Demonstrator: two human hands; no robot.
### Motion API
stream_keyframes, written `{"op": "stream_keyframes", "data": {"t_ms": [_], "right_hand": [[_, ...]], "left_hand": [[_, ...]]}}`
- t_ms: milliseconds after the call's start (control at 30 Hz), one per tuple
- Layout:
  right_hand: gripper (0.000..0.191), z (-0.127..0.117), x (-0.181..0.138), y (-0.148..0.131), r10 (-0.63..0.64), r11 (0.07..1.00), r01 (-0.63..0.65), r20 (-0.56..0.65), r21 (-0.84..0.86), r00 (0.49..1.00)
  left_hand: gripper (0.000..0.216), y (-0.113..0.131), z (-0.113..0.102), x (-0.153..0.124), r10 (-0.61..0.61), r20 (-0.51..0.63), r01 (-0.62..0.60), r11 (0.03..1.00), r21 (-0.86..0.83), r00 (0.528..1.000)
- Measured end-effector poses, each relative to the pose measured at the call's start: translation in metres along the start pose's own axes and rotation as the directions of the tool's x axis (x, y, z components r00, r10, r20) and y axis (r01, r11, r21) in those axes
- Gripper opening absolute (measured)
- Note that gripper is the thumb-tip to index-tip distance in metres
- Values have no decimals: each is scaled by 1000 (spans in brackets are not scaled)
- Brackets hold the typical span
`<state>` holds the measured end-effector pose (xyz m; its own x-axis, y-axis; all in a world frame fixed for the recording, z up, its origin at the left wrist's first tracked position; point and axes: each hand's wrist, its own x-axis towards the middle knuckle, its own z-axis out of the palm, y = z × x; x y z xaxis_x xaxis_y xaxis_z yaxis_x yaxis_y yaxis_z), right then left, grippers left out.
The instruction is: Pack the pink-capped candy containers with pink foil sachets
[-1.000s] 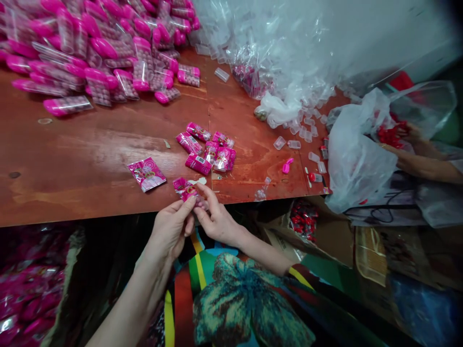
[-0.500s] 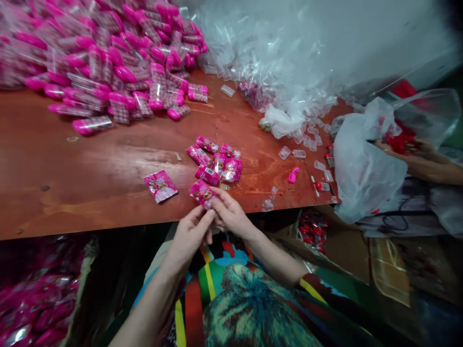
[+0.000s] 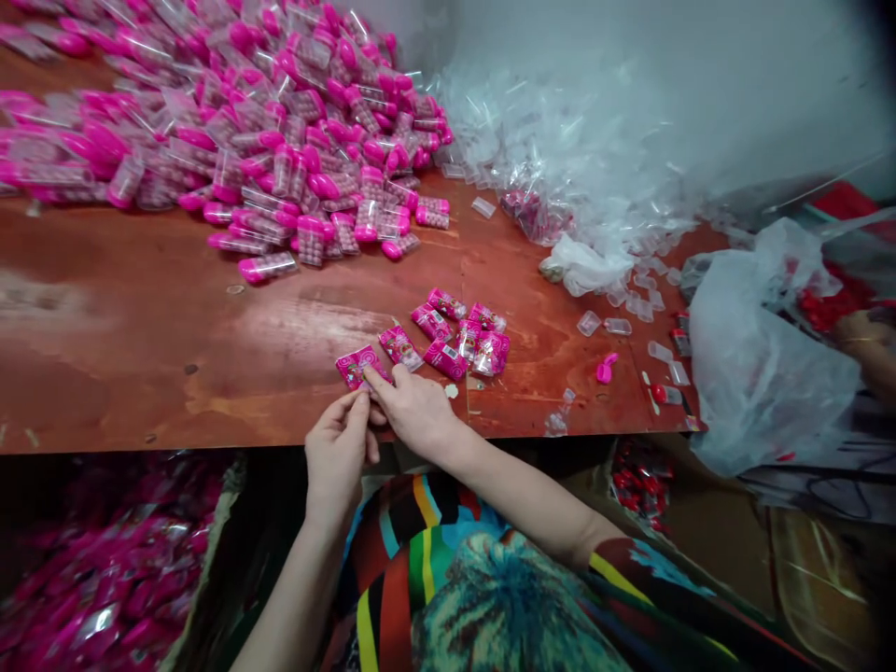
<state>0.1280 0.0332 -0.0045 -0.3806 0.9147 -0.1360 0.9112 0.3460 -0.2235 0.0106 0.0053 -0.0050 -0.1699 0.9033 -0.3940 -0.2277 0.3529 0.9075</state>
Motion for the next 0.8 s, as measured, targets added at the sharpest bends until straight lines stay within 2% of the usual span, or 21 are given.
{"op": "stream_keyframes", "data": {"t_ms": [200,367,467,533,600,700,733,800], "right_hand": [[42,23,-9,15,-66,991,86,-180,105,981],[42,17,-18,17,-82,968,141,-267,208,960],[35,9,-19,15,-33,907,177,-353,382,935],[39,4,-14,12,97,783,148,-354,604,930],[48,0,-5,9,198,550,91,-235,830,952],[50,-6,10,7,156,188,-16,-13,982,988],[48,-8,14,8,134,109,-64,49,992,990],[46,-10,20,10,121,9,-144,142,989,982]], "left_hand": [[38,3,-2,-1,-88,-39,87,995,-39,995],[38,12,-2,-2,-63,-42,62,998,-32,997],[31,17,-2,1,-24,-42,20,996,-83,999],[27,20,-3,4,-36,-37,31,990,-135,999],[26,22,-4,7,-48,-19,45,986,-161,999],[25,26,-4,12,-35,-25,31,988,-151,999],[24,28,-3,14,-31,-31,26,991,-134,999],[24,32,-2,16,-27,-29,24,996,-91,999]]}}
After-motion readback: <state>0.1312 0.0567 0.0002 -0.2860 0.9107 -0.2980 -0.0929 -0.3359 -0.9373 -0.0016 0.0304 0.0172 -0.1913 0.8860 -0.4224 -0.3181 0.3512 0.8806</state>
